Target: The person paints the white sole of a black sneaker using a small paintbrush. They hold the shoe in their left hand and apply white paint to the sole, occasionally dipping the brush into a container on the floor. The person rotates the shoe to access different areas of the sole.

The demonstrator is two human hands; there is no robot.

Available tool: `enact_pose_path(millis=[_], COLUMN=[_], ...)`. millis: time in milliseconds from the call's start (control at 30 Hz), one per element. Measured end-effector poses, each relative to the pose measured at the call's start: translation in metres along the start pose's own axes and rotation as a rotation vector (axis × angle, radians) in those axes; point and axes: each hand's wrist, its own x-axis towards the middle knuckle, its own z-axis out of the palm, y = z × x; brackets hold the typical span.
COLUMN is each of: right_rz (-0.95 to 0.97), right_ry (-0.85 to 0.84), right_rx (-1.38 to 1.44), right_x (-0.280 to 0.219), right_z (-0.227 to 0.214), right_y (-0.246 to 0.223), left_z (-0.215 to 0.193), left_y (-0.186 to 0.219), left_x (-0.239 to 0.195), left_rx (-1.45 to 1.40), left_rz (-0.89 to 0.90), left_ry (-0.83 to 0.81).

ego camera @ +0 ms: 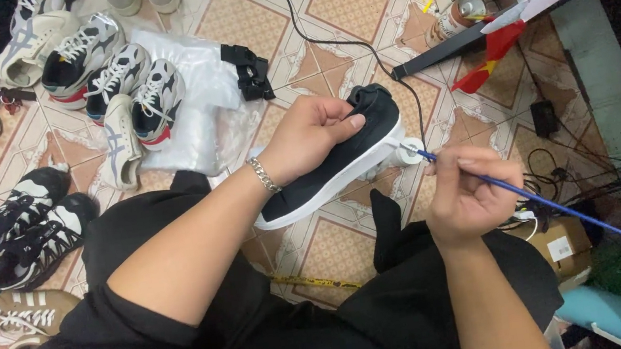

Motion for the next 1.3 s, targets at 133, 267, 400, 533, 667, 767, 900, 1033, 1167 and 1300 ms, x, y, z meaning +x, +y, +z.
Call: enact_pose_path(millis=[133, 267, 400, 533, 667, 767, 900, 1033, 1167, 1300], right_rz=[0.057, 0.08, 0.095, 0.083, 0.117, 0.156, 0.212, 0.226, 0.217, 0.217], right_ry=[0.041, 0.029, 0.045, 0.059, 0.044, 0.066, 0.079, 0.088, 0.096, 0.065], right_rx=[-0.005, 0.021, -0.015, -0.018, 0.026, 0.012, 0.026, 0.071, 0.025, 0.095], right_x=[0.001, -0.001, -0.001, 0.003, 0.003, 0.003, 0.005, 0.005, 0.007, 0.001], right_z=[-0.005, -0.008, -0.016, -0.014, -0.013, -0.016, -0.015, -0.014, -0.017, -0.016], right_y=[0.007, 0.009, 0.017, 0.014, 0.011, 0.016, 0.012, 0.014, 0.015, 0.003], left_z=[-0.001, 0.0, 0.001, -0.001, -0.002, -0.003, -0.005, -0.004, -0.005, -0.008], left_y=[-0.002, -0.009, -0.005, -0.008, -0.013, -0.012, -0.015, -0.016, -0.021, -0.019], left_x=[0.001, 0.003, 0.0, 0.001, 0.003, 0.001, 0.003, 0.003, 0.006, 0.007], left_rx=[0.007, 0.018, 0.024, 0.01, -0.017, -0.022, -0.03, -0.037, -0.07, -0.118], left_rz=[-0.004, 0.001, -0.007, -0.014, -0.03, -0.036, -0.039, -0.044, -0.046, -0.062], left_ry=[-0.009, -0.021, -0.029, -0.034, -0.036, -0.039, -0.033, -0.042, -0.044, -0.031])
